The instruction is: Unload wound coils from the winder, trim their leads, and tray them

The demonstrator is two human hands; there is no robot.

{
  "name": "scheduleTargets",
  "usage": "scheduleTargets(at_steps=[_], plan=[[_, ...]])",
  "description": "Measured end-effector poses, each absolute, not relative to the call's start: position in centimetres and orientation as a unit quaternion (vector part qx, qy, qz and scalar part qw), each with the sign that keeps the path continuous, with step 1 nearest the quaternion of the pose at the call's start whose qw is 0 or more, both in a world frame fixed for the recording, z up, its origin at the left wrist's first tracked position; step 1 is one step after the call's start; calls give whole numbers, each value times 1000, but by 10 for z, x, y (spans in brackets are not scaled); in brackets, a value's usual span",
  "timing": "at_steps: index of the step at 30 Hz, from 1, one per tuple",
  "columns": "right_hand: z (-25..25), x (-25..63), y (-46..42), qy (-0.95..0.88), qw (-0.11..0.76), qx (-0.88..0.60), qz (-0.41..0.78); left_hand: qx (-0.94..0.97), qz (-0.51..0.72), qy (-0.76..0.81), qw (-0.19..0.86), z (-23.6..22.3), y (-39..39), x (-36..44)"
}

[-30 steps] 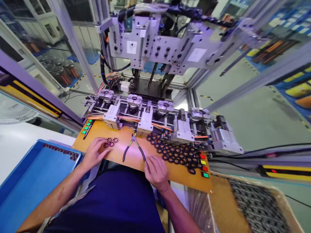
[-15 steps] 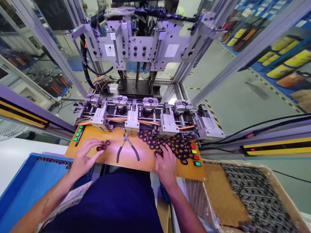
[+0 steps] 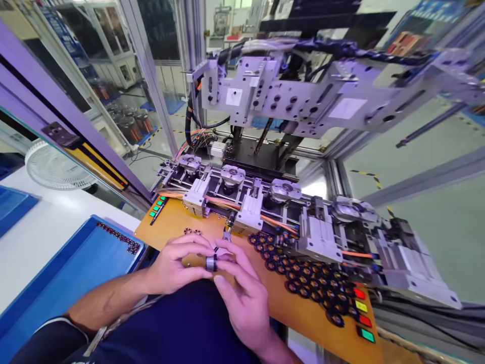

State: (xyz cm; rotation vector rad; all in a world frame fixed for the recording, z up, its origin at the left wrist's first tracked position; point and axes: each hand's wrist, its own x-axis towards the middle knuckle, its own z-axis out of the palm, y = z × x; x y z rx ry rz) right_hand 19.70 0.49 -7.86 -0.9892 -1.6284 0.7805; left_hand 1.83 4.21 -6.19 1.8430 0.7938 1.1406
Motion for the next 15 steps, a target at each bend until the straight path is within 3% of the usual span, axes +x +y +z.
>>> scheduleTargets(at_steps=[8, 15], plan=[[-64, 186, 44, -725, 443, -376, 369, 720, 493, 369, 320, -79, 48, -2], [-28, 184, 187, -854, 364, -332, 171, 818, 312, 433, 214, -163, 66, -40]])
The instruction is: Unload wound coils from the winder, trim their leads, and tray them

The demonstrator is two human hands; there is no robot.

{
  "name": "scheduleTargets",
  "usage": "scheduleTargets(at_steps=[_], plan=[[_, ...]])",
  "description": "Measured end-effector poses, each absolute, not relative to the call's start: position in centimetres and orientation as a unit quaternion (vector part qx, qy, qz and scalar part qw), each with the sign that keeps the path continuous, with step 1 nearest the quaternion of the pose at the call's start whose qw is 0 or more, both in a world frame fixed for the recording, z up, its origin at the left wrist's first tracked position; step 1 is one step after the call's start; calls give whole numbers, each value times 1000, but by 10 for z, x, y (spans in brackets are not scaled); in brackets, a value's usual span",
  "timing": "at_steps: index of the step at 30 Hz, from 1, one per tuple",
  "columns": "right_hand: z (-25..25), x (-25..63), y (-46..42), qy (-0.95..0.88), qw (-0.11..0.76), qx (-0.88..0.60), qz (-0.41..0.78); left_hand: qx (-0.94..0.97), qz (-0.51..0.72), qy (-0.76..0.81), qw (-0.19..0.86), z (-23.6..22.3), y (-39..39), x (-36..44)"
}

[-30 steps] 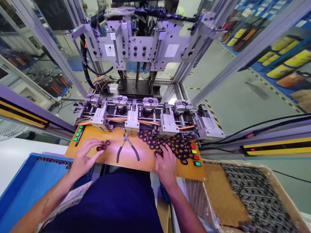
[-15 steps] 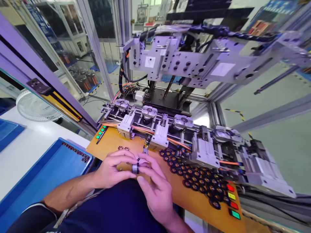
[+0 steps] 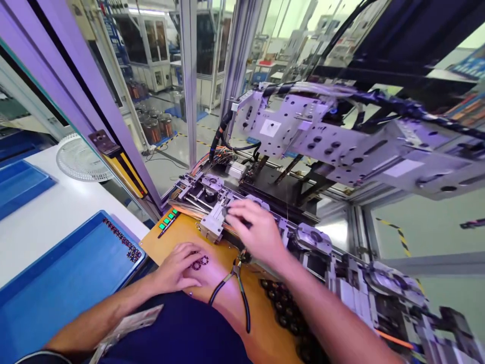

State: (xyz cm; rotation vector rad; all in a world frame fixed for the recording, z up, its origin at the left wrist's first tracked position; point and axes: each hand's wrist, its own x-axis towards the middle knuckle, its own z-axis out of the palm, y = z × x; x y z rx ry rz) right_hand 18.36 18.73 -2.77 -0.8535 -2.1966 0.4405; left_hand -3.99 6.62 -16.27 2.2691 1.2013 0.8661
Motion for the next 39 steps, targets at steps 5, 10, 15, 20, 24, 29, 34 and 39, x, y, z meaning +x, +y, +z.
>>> scheduleTargets(at_steps=[5, 10, 15, 20, 24, 29, 34, 39], plan=[[-40, 145, 287, -880, 332, -318, 119, 849, 257, 413, 207, -206, 78, -37], [-66, 124, 321, -911, 280, -288, 92, 852, 260, 401, 212, -221, 85, -31], [-79, 126, 325, -918, 253, -294, 81, 832, 305, 410, 215, -218, 83, -38], [-77, 124, 325, -919, 222, -318, 64, 779, 380, 462, 187, -212, 72, -54], [-70, 118, 329, -927, 181, -327, 43, 755, 389, 494, 186, -213, 66, -60], [-61, 120, 325, -937, 138, -320, 20, 744, 404, 502, 178, -218, 66, -59], [-68, 132, 314, -947, 123, -298, -3, 729, 421, 513, 170, -218, 66, -57], [-67, 140, 300, -944, 174, -279, -15, 722, 428, 523, 144, -209, 64, -58]])
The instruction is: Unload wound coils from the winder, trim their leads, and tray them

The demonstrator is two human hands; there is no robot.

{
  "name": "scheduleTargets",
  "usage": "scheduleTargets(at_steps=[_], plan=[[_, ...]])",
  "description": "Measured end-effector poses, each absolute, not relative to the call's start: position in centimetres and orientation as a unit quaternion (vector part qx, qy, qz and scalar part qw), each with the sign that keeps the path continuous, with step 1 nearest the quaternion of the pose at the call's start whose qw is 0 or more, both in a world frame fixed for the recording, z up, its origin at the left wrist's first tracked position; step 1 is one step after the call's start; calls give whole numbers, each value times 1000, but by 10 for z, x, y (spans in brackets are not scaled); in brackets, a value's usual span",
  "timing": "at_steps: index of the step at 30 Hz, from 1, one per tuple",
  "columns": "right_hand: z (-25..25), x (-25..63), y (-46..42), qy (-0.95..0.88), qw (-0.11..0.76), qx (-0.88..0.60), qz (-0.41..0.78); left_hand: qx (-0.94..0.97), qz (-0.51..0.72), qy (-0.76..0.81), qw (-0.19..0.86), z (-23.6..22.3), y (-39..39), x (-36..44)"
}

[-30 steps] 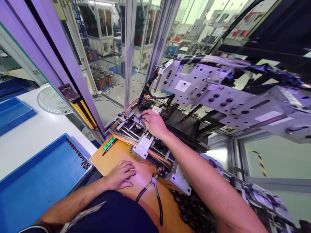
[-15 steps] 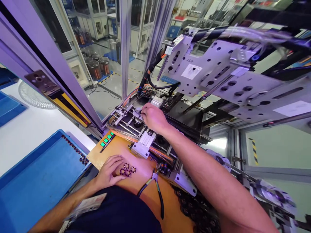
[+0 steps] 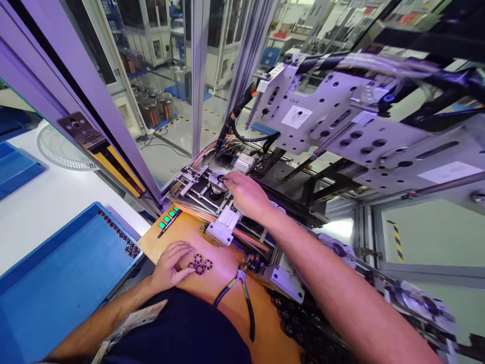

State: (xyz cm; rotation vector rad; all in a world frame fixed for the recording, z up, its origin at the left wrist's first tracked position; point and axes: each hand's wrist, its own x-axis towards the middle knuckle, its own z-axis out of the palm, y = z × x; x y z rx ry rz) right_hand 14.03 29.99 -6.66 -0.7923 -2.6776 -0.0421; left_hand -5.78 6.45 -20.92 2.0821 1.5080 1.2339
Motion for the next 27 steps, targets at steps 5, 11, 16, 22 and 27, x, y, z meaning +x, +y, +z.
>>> scheduleTargets(at_steps=[5, 11, 16, 22, 27], plan=[[-40, 172, 223, -911, 296, -284, -47, 722, 420, 544, 77, -172, 89, -74], [-83, 214, 85, -849, 387, -360, -6, 798, 343, 494, 45, -110, 188, -70], [-143, 253, 1, -792, 371, -484, 5, 834, 272, 477, 43, -89, 234, -43], [-188, 302, -44, -734, 327, -595, -33, 836, 174, 520, -6, -83, 241, -32], [-209, 315, -30, -691, 302, -656, -32, 831, 228, 506, 31, -71, 221, -35]])
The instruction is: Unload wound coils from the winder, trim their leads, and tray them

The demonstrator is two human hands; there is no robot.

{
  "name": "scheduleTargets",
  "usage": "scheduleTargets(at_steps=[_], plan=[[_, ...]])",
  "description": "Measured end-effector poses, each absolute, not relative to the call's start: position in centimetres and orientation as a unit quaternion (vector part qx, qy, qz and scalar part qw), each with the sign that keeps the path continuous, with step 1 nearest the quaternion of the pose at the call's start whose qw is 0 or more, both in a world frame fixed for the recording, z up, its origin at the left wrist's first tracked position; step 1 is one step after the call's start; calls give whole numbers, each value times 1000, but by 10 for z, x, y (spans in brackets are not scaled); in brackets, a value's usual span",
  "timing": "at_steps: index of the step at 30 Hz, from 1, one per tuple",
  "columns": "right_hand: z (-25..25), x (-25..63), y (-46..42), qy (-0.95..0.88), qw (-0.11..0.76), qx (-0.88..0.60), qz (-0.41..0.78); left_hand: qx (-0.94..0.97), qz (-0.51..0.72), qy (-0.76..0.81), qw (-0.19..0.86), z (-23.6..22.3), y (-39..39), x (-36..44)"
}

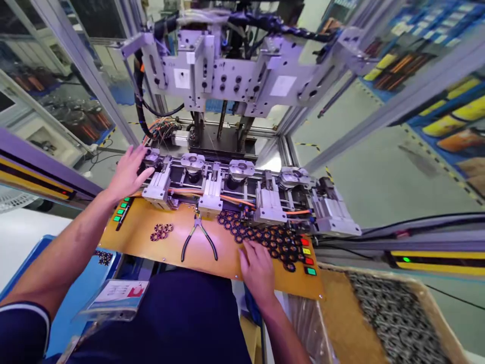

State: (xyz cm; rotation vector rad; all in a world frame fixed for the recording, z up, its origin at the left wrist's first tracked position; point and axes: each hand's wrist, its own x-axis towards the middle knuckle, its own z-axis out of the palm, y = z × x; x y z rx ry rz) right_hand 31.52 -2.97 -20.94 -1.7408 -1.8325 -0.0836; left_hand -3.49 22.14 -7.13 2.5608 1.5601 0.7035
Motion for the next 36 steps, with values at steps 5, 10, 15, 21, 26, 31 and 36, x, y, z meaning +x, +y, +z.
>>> scheduleTargets(at_steps=[5, 10, 15, 21, 26, 31, 36], plan=[[-209, 313, -9, -677, 313, -666, 11, 808, 381, 438, 102, -66, 136, -24], [-168, 282, -8, -689, 399, -600, 84, 794, 349, 401, 294, -74, 62, 9], [-102, 229, -12, -700, 503, -460, 214, 742, 310, 300, 513, -65, 45, 34], [-77, 203, 7, -663, 525, -402, 350, 721, 388, 335, 466, -62, 46, 26], [-74, 198, 22, -644, 485, -428, 409, 745, 412, 344, 396, -69, 52, 19], [-52, 217, 78, -765, 395, -394, 321, 718, 431, 437, 327, -95, 58, -7], [-35, 246, 186, -832, 345, -401, 169, 626, 436, 600, 240, -162, 61, -41]])
